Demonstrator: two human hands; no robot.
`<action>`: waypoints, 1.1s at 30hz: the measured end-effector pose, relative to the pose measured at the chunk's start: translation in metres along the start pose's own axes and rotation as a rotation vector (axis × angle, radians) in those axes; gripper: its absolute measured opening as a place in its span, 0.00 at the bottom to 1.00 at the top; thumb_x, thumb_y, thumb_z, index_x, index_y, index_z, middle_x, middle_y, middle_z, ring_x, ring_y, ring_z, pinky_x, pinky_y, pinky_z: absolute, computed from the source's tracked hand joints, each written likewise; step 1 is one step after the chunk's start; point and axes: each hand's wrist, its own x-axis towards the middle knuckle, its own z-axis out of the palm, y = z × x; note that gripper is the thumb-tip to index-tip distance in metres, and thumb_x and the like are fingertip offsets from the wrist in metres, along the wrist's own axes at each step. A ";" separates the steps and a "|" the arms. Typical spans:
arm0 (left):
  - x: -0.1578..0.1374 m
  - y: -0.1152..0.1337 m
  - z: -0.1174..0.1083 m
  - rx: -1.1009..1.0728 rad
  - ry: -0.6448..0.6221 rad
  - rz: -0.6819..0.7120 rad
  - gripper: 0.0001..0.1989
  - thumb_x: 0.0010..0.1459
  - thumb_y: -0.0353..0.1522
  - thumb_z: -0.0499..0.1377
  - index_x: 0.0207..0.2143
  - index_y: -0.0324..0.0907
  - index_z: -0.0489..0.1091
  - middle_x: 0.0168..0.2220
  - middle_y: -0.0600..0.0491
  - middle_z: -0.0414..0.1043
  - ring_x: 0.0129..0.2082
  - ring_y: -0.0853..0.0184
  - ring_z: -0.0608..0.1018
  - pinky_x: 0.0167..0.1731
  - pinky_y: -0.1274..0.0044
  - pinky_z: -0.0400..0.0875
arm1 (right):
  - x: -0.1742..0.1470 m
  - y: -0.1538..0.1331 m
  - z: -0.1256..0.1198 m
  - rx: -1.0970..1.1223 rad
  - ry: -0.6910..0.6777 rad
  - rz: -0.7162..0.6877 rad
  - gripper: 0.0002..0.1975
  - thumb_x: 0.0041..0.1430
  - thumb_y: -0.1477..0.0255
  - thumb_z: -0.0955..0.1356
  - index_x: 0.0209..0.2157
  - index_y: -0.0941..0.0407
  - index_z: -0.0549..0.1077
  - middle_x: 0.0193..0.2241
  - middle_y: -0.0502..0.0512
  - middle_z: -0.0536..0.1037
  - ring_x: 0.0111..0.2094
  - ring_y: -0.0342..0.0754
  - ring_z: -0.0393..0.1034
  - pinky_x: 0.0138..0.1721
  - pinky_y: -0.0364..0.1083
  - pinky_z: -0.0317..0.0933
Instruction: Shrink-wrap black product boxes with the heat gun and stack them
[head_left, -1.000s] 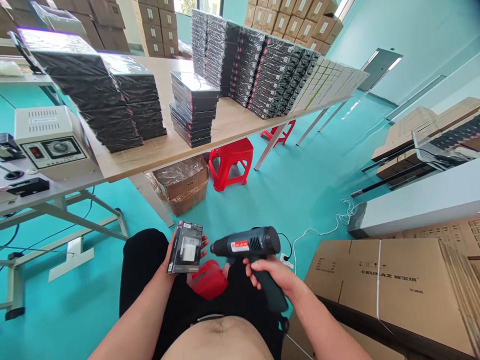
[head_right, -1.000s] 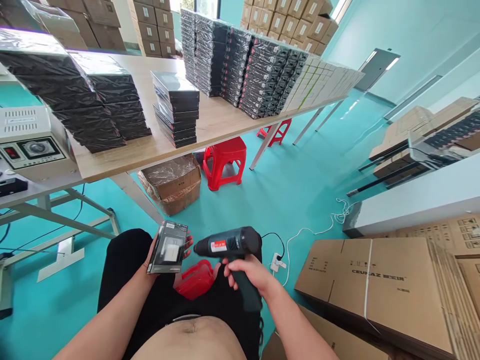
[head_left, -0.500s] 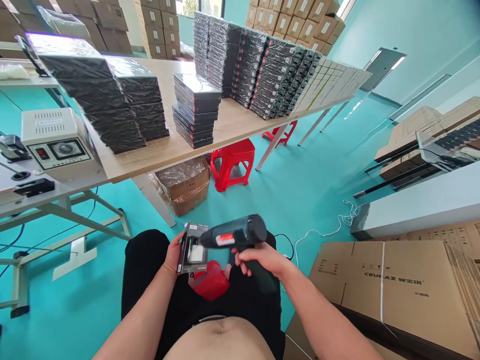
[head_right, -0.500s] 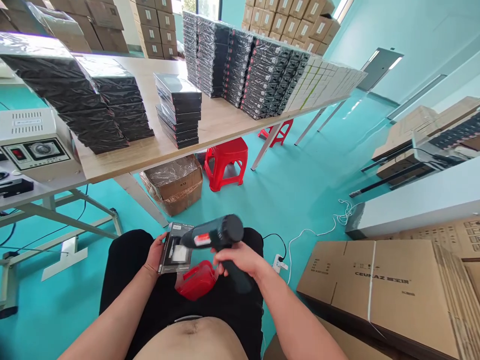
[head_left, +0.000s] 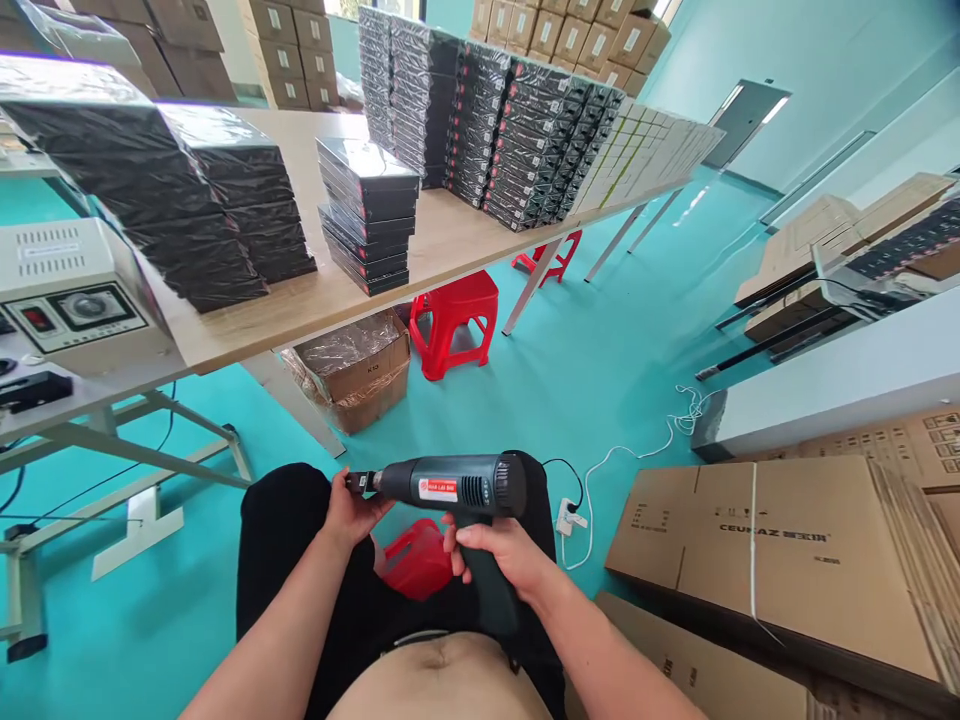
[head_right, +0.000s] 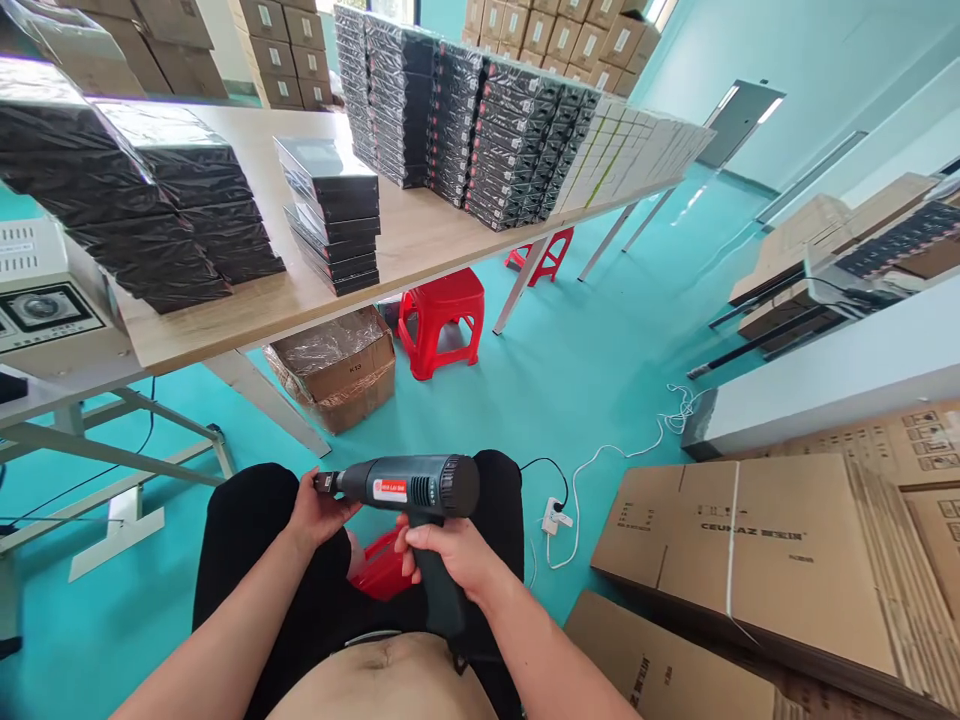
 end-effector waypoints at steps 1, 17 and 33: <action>0.000 0.000 -0.001 -0.016 0.004 -0.013 0.14 0.50 0.43 0.57 0.30 0.43 0.61 0.33 0.47 0.68 0.34 0.53 0.77 0.32 0.57 0.74 | 0.004 0.000 0.001 -0.002 0.056 -0.019 0.17 0.48 0.69 0.69 0.40 0.62 0.73 0.29 0.56 0.77 0.23 0.44 0.70 0.24 0.44 0.63; -0.008 0.002 0.003 -0.060 -0.055 -0.041 0.15 0.47 0.40 0.57 0.35 0.41 0.62 0.40 0.40 0.69 0.44 0.46 0.75 0.36 0.56 0.74 | -0.013 0.004 -0.030 -0.009 0.051 0.036 0.16 0.49 0.70 0.67 0.40 0.63 0.73 0.29 0.57 0.76 0.22 0.45 0.70 0.21 0.43 0.62; -0.021 0.008 0.009 0.114 -0.503 -0.310 0.29 0.57 0.47 0.50 0.53 0.38 0.63 0.41 0.38 0.72 0.38 0.54 0.77 0.33 0.64 0.72 | -0.033 0.008 -0.083 0.174 0.051 0.154 0.17 0.48 0.69 0.66 0.40 0.63 0.73 0.28 0.56 0.74 0.22 0.42 0.69 0.20 0.39 0.59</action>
